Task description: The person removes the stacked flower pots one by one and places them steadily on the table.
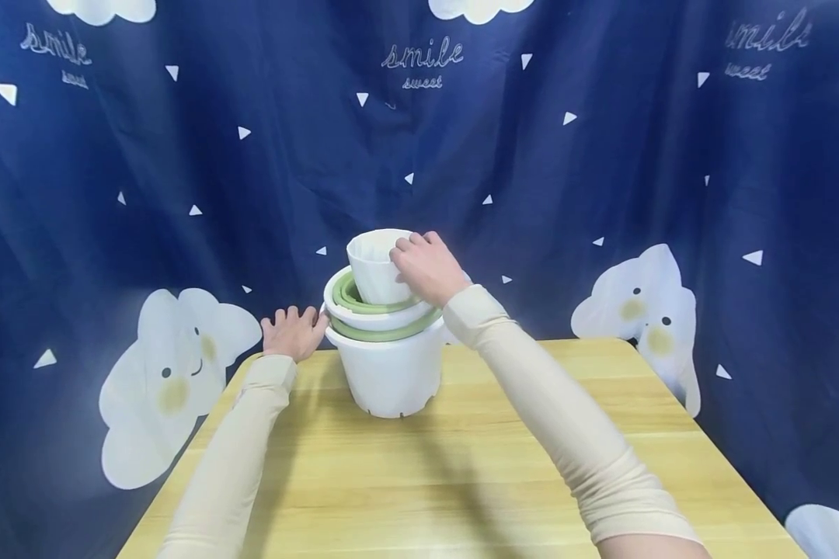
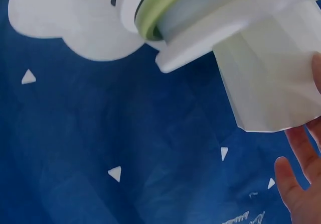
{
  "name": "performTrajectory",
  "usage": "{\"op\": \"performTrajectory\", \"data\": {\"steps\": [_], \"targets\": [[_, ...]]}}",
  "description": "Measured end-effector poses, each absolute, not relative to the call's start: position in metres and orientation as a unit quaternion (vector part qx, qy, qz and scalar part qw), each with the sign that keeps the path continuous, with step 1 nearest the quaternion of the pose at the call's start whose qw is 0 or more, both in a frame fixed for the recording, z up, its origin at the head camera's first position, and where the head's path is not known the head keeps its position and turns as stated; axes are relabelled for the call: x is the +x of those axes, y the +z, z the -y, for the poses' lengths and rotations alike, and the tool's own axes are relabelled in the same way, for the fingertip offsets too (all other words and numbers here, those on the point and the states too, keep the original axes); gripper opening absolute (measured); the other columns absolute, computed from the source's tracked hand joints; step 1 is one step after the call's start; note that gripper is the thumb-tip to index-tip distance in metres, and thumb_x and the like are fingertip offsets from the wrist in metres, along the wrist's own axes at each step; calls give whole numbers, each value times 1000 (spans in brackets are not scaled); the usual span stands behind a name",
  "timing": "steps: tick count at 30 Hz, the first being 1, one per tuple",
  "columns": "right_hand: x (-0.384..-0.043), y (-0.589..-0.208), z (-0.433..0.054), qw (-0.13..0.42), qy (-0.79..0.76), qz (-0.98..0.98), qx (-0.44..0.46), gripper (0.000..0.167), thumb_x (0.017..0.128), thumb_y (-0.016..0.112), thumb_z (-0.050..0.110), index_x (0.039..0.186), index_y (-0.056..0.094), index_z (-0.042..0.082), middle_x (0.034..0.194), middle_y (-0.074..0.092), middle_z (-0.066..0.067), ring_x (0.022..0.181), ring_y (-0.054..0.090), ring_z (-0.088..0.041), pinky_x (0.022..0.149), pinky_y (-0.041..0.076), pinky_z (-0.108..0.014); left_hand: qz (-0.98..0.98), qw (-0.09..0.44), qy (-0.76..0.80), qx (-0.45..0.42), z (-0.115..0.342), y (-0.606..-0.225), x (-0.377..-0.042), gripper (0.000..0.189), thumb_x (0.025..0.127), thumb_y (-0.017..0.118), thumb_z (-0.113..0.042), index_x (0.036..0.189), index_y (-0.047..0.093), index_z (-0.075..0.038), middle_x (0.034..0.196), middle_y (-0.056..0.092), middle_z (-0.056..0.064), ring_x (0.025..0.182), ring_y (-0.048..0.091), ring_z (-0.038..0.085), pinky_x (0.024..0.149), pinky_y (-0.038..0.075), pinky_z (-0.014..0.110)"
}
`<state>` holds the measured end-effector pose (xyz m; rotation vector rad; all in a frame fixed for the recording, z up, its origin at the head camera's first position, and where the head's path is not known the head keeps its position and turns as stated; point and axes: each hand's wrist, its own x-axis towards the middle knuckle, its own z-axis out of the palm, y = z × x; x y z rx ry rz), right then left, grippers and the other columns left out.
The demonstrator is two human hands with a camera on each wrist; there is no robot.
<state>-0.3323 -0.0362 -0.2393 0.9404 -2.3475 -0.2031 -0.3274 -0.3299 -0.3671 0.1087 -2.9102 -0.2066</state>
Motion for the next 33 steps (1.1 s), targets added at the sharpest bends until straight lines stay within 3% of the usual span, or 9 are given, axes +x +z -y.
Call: {"op": "performTrajectory", "data": {"steps": [19, 33], "targets": [[-327, -204, 1, 323, -98, 883, 328, 29, 96, 72, 28, 117, 70, 9, 111, 69, -7, 109, 62, -30, 95, 47, -44, 991, 115, -70, 27, 329, -367, -326, 68, 106, 20, -56, 136, 54, -5, 137, 50, 33, 128, 41, 55, 104, 27, 75], [-341, -206, -50, 334, -96, 893, 286, 26, 95, 72, 21, 114, 69, 3, 110, 70, -13, 109, 62, -34, 99, 47, -50, 991, 107, -69, 26, 326, -364, -326, 68, 106, 19, -56, 136, 53, -5, 136, 49, 34, 126, 41, 55, 103, 28, 75]]}}
